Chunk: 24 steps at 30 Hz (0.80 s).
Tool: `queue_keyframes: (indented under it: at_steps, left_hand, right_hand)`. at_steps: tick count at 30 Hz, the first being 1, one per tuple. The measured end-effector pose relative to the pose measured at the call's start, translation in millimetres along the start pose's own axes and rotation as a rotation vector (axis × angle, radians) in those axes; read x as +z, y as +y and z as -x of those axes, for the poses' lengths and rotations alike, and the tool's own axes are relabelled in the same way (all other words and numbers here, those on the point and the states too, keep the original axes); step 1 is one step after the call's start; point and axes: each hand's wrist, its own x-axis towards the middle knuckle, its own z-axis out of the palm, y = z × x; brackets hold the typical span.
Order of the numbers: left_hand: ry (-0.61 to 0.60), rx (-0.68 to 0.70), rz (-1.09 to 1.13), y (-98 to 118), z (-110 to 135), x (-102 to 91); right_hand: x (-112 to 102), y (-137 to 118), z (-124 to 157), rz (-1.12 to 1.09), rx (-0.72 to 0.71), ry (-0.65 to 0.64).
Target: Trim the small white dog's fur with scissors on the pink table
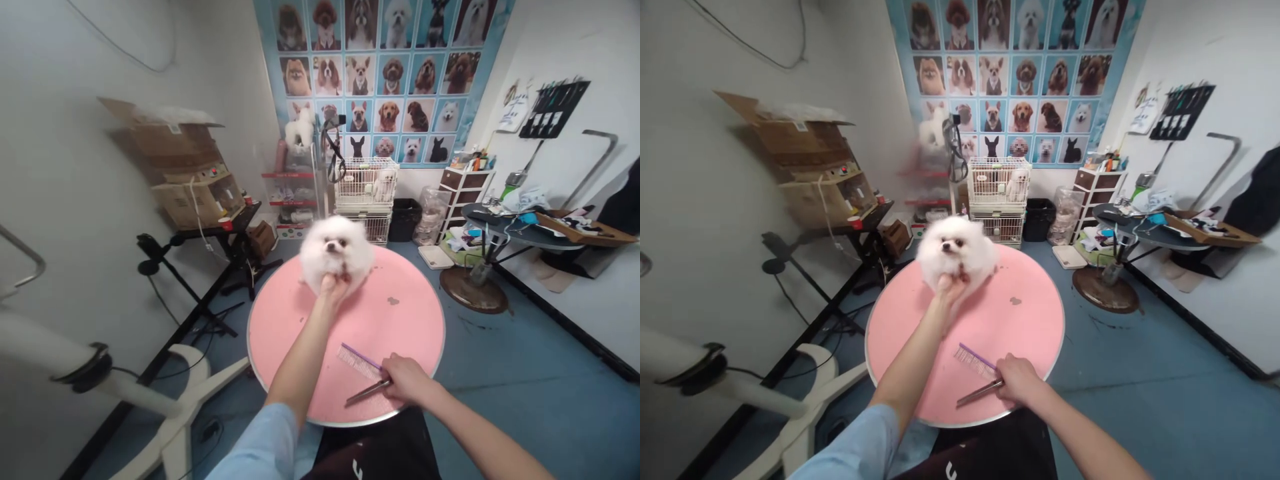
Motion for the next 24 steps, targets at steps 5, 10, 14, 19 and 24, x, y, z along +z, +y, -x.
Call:
queue_keyframes:
  at_steps: [5,10,14,19,24]
  left_hand:
    - [0.230,0.181,-0.244,15,30,-99.8]
    - [0.207,0.700,-0.756,26,-5,-143.0]
    - [0.147,0.462,-0.633,25,-63,-126.6]
    - [0.082,0.392,-0.532,39,-102,-114.5]
    - [-0.069,0.614,-0.794,52,-108,-98.5]
  right_hand:
    - [0,17,2,-0.078,-0.109,0.030]
    - [6,40,3,-0.660,-0.064,0.370]
    - [9,21,-14,-1.140,0.144,0.714]
    - [28,-11,-26,-1.540,0.252,0.722]
    - [35,-32,-42,-1.531,0.247,0.857]
